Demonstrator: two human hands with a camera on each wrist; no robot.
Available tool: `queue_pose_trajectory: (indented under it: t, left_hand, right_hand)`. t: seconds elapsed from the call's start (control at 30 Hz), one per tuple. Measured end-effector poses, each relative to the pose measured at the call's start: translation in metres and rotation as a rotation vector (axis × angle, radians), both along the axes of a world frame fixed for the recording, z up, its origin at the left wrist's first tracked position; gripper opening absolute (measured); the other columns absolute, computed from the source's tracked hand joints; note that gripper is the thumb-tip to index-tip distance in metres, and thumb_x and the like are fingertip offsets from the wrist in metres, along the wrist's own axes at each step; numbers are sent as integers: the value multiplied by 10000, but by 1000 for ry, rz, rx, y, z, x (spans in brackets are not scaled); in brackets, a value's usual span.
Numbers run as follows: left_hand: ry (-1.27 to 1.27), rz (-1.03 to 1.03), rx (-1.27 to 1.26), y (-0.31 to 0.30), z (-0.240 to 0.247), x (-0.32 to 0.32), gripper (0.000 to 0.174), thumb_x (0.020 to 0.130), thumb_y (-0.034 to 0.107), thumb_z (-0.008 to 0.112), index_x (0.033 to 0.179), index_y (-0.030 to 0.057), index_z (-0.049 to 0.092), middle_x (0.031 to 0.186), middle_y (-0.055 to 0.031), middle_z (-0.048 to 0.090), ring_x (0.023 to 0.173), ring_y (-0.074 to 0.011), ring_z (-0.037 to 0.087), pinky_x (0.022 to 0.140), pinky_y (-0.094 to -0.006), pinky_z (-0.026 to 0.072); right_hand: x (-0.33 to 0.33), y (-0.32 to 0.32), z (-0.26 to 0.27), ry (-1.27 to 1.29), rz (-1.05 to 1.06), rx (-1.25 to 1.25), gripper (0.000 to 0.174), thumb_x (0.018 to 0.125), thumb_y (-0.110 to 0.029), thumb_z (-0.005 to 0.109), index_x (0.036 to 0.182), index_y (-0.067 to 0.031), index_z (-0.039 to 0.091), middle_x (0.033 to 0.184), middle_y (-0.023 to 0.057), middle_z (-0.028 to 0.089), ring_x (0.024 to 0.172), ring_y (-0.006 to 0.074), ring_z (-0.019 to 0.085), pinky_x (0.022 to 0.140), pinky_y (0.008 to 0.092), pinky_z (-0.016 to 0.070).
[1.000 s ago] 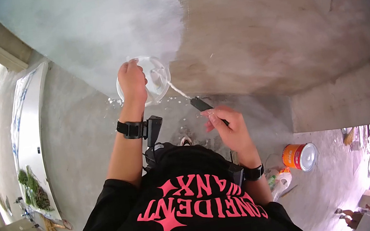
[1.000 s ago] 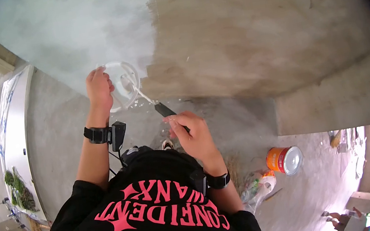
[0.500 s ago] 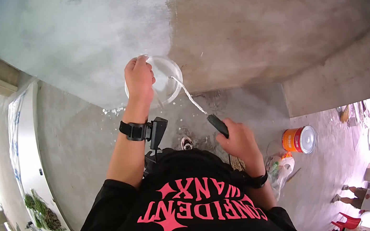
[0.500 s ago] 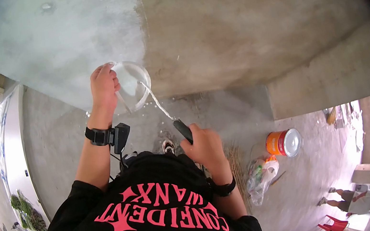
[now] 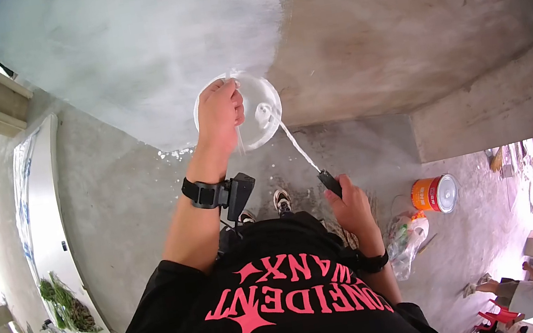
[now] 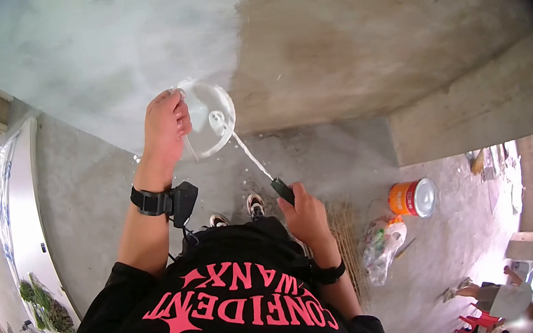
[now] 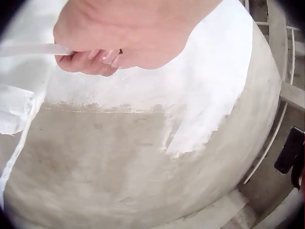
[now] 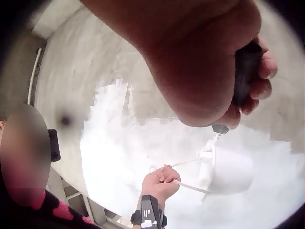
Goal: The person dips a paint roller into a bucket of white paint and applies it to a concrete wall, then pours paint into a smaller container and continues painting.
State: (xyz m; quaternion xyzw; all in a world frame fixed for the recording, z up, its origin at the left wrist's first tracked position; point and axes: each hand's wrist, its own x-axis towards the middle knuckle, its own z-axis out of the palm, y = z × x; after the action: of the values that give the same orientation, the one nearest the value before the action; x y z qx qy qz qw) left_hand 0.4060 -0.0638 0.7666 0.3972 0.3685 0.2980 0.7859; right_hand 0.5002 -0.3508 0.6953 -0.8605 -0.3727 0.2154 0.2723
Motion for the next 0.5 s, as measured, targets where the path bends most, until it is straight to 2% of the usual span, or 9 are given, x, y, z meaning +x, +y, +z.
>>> queue_pose_trajectory:
  t: [0.1, 0.2, 0.27, 0.4, 0.47, 0.5]
  left_hand:
    - [-39, 19, -6, -1, -3, -16, 146, 906, 136, 466, 766, 95, 464, 558, 70, 306, 443, -44, 244, 400, -227, 202]
    - [-126, -11, -141, 10, -11, -33, 134, 905, 132, 465, 777, 94, 477, 554, 76, 286, 441, -46, 230, 408, -232, 187]
    - [-208, -15, -196, 10, -16, -40, 133, 905, 131, 462, 777, 98, 479, 551, 80, 268, 442, -49, 216, 416, -237, 176]
    - [-250, 15, -257, 9, -18, -41, 125, 901, 122, 465, 780, 97, 481, 548, 77, 262, 445, -52, 217, 416, -241, 182]
    - [-253, 61, -303, 8, -15, -43, 118, 898, 115, 469, 784, 91, 485, 550, 72, 261, 449, -55, 224, 419, -241, 189]
    - [-253, 51, -307, 8, -15, -43, 118, 898, 115, 469, 784, 91, 485, 550, 72, 261, 449, -55, 224, 419, -241, 189]
  right_hand:
    - [-8, 3, 2, -26, -9, 36, 289, 869, -279, 599, 1003, -36, 523, 798, 219, 631, 774, 441, 601, 643, 491, 459]
    - [-13, 13, 7, 14, -9, 75, 303, 852, -300, 629, 967, -34, 542, 744, 210, 624, 730, 429, 606, 614, 477, 459]
    - [-16, 16, 11, -74, -30, 130, 264, 827, -240, 656, 885, -5, 551, 607, 149, 548, 548, 312, 561, 528, 362, 417]
    - [-16, 18, 8, -73, -55, 124, 258, 824, -237, 667, 872, -12, 550, 578, 128, 531, 509, 258, 540, 505, 346, 400]
    - [-19, 18, 10, -20, -90, 151, 240, 828, -220, 667, 886, -15, 556, 559, 102, 505, 490, 184, 491, 489, 321, 378]
    - [-21, 17, 9, -22, -100, 148, 240, 828, -220, 667, 886, -15, 556, 559, 102, 505, 490, 184, 491, 489, 321, 378]
